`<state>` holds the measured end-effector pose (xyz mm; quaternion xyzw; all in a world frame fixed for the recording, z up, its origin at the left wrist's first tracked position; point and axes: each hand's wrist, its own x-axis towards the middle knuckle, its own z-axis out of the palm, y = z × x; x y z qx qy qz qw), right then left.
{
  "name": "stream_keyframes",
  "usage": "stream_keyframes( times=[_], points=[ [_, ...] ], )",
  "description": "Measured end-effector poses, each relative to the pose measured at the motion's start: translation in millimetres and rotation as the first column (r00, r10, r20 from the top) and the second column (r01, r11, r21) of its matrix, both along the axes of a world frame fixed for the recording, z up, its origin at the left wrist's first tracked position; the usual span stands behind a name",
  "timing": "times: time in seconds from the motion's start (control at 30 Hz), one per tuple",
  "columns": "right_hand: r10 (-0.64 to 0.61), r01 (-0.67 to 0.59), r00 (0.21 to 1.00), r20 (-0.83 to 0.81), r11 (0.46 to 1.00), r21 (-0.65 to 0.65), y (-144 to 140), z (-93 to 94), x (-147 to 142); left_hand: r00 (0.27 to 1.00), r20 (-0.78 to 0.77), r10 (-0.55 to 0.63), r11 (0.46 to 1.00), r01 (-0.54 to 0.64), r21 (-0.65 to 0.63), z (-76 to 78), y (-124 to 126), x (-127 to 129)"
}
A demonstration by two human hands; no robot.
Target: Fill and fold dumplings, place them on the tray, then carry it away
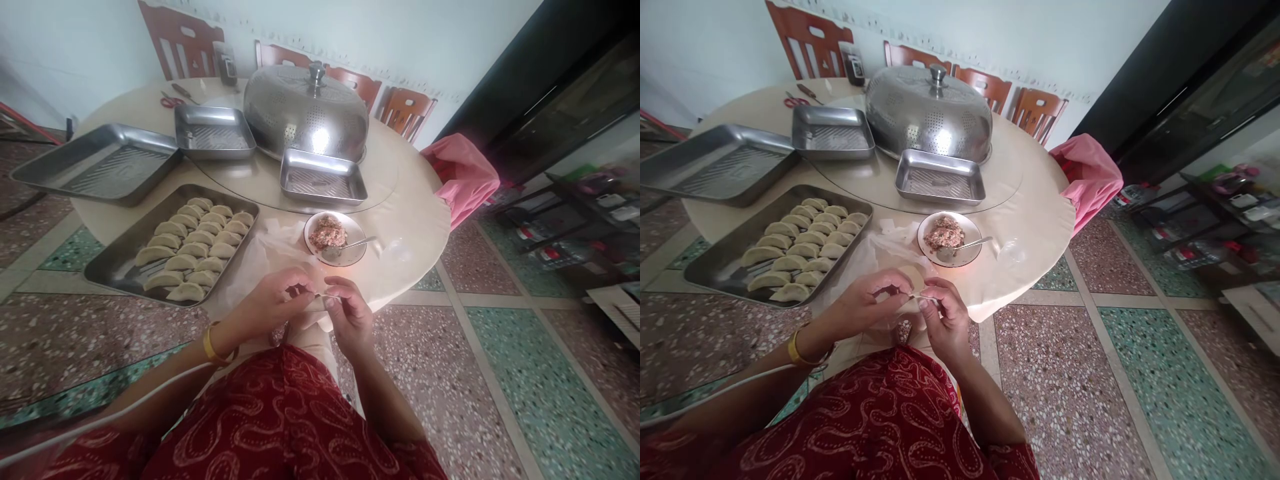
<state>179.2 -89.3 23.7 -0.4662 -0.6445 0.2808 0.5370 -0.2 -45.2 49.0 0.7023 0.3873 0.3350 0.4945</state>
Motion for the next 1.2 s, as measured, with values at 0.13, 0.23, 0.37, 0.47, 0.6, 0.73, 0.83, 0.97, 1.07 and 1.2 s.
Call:
stream_keyframes(
  times=[0.13,0.23,0.37,0.47,0.6,0.73,0.83,0.97,1.07,1.2],
  points=[
    [0.044,-0.043,0.998,0.055,0.999,-0.025,-1.2,-0.4,1.1,1.000,0.002,0.011,1.000,-0.012,0.022,-3.6,-1.2,0.4],
    [0.103,-0.101,0.990,0.096,0.995,-0.021,-0.6,1.0,1.3,0.999,-0.032,0.040,0.999,-0.040,0.018,-4.4,-1.1,2.6],
    [0.158,-0.158,0.977,0.141,0.987,-0.011,0.7,4.7,0.0,0.997,-0.057,0.052,0.998,-0.051,0.032,-3.0,-0.3,4.3],
    [0.157,-0.155,0.978,0.139,0.988,-0.022,1.7,5.3,-2.0,0.997,-0.040,0.058,0.998,-0.057,0.029,-2.2,-0.5,3.3],
    [0.147,-0.142,0.985,0.086,0.988,-0.065,2.8,2.1,-4.6,0.999,-0.010,0.045,0.999,-0.044,0.026,-3.0,-0.6,0.2],
    [0.125,-0.118,0.987,0.097,0.990,-0.076,2.5,-0.1,-5.0,0.999,-0.001,-0.035,0.997,0.035,0.074,-3.4,1.5,-4.0],
    [0.088,-0.081,0.990,0.111,0.995,-0.060,2.0,-0.4,-4.7,0.996,0.023,-0.086,0.993,0.084,0.088,-1.0,2.6,-5.5],
    [0.018,-0.015,0.985,0.171,1.000,-0.021,3.4,-0.6,-5.1,0.994,0.052,-0.099,0.990,0.093,0.105,3.9,1.3,-4.8],
    [0.034,-0.035,0.980,0.197,0.999,0.001,4.7,-0.2,-5.5,0.999,0.027,-0.042,0.996,0.040,0.077,3.5,0.9,-4.1],
    [0.077,-0.081,0.978,0.193,0.997,0.014,4.8,1.5,-5.5,1.000,0.009,-0.023,0.999,0.023,-0.026,-3.1,3.7,-3.2]
  ],
)
